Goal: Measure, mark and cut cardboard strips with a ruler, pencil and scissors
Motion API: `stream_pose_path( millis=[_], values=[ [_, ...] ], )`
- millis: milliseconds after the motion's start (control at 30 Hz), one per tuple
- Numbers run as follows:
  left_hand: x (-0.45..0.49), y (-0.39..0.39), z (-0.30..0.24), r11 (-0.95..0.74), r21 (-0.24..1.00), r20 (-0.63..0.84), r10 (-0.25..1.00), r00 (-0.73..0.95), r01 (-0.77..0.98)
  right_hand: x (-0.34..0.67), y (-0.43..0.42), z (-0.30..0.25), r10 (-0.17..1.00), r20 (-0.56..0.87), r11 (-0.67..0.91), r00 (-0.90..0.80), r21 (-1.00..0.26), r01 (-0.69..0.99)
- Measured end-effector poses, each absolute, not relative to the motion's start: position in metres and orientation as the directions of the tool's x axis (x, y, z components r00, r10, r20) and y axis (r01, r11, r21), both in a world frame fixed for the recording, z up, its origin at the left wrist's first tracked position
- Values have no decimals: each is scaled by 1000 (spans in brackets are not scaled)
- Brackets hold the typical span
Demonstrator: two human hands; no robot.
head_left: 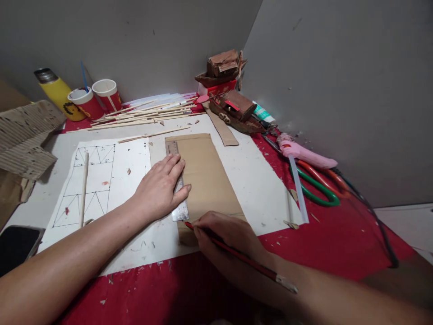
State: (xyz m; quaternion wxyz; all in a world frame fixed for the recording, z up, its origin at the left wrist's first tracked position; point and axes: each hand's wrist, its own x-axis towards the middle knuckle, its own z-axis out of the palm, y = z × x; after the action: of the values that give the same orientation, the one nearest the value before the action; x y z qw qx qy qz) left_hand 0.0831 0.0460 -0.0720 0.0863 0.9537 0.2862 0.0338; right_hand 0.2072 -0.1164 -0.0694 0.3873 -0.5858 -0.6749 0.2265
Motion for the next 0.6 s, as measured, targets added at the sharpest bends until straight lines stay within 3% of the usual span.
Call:
stream_pose_path(
  millis=[600],
  values=[
    [83,46,-71,-826,193,24,544,839,530,210,-125,-67,957,279,141,79,-686,714]
  ],
)
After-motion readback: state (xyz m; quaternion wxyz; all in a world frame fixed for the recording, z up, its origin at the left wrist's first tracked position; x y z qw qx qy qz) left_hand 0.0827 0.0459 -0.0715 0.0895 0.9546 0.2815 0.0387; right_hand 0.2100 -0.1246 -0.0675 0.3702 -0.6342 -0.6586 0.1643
